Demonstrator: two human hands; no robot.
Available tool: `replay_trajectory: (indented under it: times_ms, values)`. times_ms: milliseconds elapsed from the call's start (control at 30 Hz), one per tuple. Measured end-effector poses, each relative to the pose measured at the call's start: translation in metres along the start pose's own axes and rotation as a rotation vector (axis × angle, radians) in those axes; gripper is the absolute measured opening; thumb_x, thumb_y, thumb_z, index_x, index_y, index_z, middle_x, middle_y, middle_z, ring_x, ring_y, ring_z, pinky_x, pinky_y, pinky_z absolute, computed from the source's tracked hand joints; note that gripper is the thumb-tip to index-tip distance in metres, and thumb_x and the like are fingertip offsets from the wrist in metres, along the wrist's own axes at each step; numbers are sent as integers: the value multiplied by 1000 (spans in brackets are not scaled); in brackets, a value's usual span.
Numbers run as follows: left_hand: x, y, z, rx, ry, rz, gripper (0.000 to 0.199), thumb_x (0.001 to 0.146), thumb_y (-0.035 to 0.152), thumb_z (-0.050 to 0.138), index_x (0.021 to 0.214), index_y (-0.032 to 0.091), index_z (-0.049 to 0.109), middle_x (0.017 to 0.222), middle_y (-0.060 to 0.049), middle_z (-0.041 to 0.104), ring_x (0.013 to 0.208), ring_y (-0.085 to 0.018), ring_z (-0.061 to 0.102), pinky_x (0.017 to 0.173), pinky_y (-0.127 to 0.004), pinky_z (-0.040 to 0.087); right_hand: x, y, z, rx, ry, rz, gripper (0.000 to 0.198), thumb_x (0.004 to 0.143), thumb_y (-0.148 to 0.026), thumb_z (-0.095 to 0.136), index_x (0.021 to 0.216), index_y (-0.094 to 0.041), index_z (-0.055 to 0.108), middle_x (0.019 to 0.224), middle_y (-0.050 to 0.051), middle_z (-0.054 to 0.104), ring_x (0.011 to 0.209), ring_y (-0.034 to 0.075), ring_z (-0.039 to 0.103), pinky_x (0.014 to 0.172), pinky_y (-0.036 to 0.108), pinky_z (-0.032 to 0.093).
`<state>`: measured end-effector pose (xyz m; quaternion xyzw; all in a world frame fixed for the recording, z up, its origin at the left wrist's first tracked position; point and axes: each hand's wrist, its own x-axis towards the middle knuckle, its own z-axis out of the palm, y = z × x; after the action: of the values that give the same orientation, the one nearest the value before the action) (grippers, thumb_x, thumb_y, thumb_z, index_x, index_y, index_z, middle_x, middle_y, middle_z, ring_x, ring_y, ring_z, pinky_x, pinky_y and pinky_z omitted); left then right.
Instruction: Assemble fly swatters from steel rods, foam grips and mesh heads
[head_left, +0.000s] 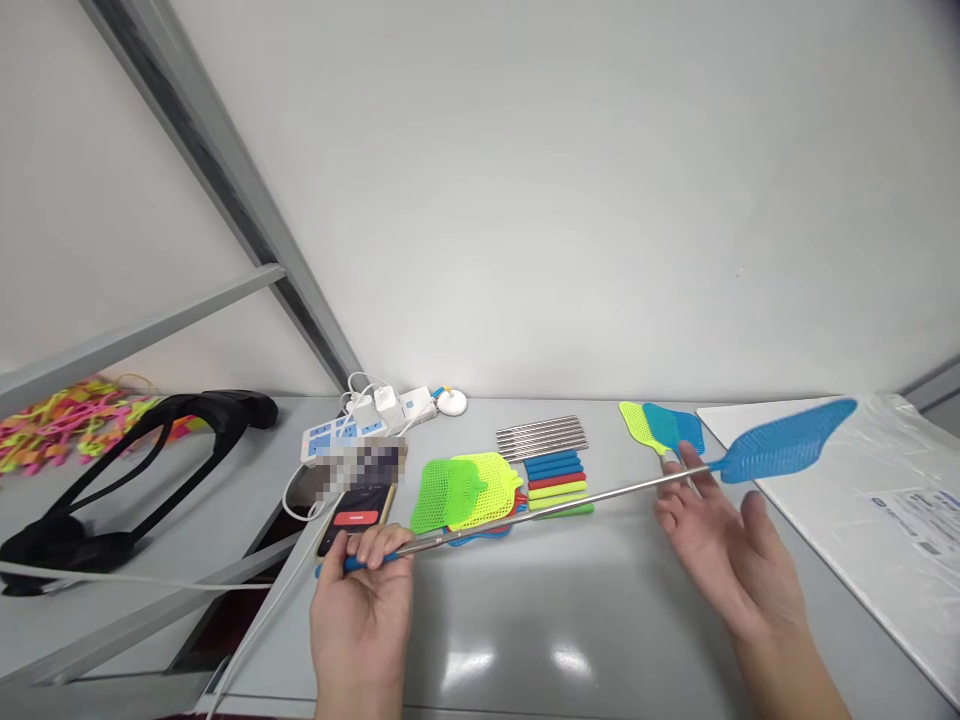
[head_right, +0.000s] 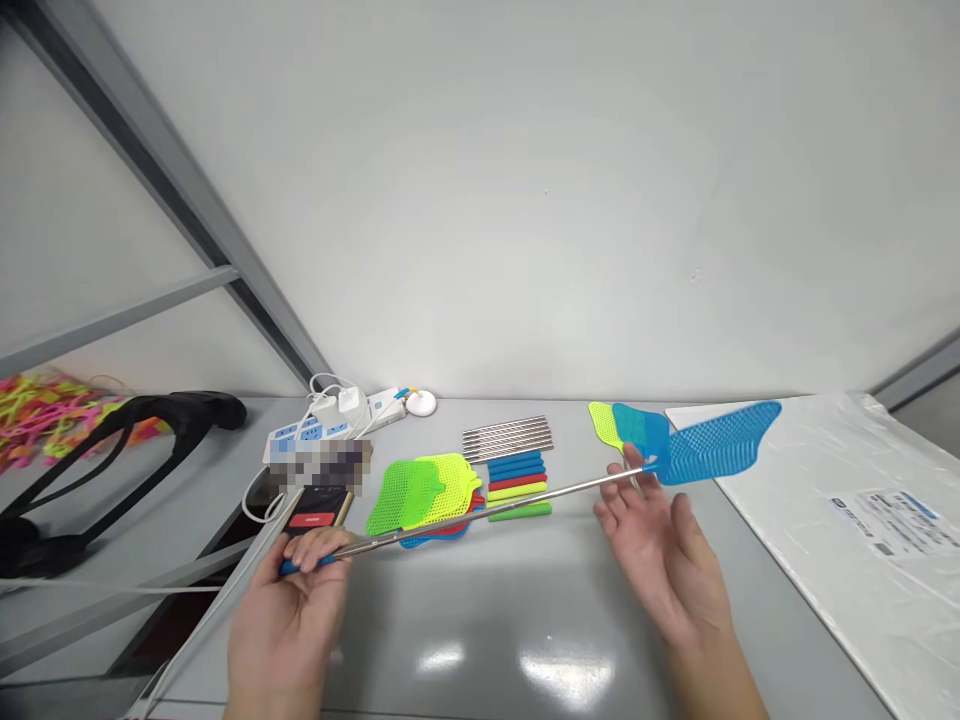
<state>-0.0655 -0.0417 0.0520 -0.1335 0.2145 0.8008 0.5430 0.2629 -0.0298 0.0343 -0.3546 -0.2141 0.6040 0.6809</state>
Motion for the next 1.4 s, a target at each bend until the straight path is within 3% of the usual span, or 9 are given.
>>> replay_trajectory:
  times_ms: [167,367,500,633,733,867,1167,1300,1400]
  values:
    - [2,1,0,53,-6,29,29,100,12,24,75,19,37,59,6,40,47,-6,41,47,-18,41,6,-5,0,110,-2,-144,76,68,-76,65,129,-32,58,125,4,62,114,22,58,97,38,51]
    - [10,6,-9,65,20,94,30,102,15,24,76,19,38,57,7,43,44,-5,43,48,-19,43,20,-12,5,100,154,-126,34,87,-53,61,104,-25,70,115,3,68,98,15,66,99,35,52]
    - [8,14,-8,98,-45,162,36,103,19,23,69,20,33,50,8,35,39,-5,36,43,-16,37,21,-10,14,5,222,-240,32,88,-48,62,107,-23,70,123,6,66,110,20,65,97,39,53]
    - [-10,-17,2,189,-46,265,37,101,21,33,64,20,30,45,9,29,38,-7,30,44,-18,37,2,13,42,-54,271,-338,32,89,-46,61,115,-27,66,128,4,64,113,22,64,93,39,55]
    - [-26,-62,6,260,-32,187,33,97,27,45,67,21,35,47,9,32,45,-9,39,56,-23,45,-22,46,71,-29,225,-154,40,89,-47,60,122,-25,61,129,7,64,118,27,62,93,44,54]
    - [-39,-103,7,279,-55,77,31,94,35,50,69,22,39,51,8,40,54,-13,50,70,-32,49,-41,80,94,20,210,-81,42,88,-46,61,121,-20,61,123,10,67,122,28,58,95,42,53]
    - [-44,-109,4,398,-217,222,31,95,39,45,70,22,42,61,4,52,70,-17,58,86,-39,47,-30,77,94,51,146,-53,46,91,-47,57,130,-24,56,121,8,69,110,27,66,93,44,53]
    - [-41,-114,-16,673,-334,383,24,92,44,53,81,23,52,85,-1,61,84,-18,58,78,-31,48,-12,67,76,101,83,76,52,86,-45,65,133,-25,54,122,9,68,96,25,71,84,43,58]
    - [-40,-105,-32,996,-542,309,29,86,50,62,87,21,59,87,-3,61,75,-15,57,66,-25,46,0,49,53,82,120,98,46,84,-41,70,124,-20,60,119,11,70,84,21,73,79,37,59]
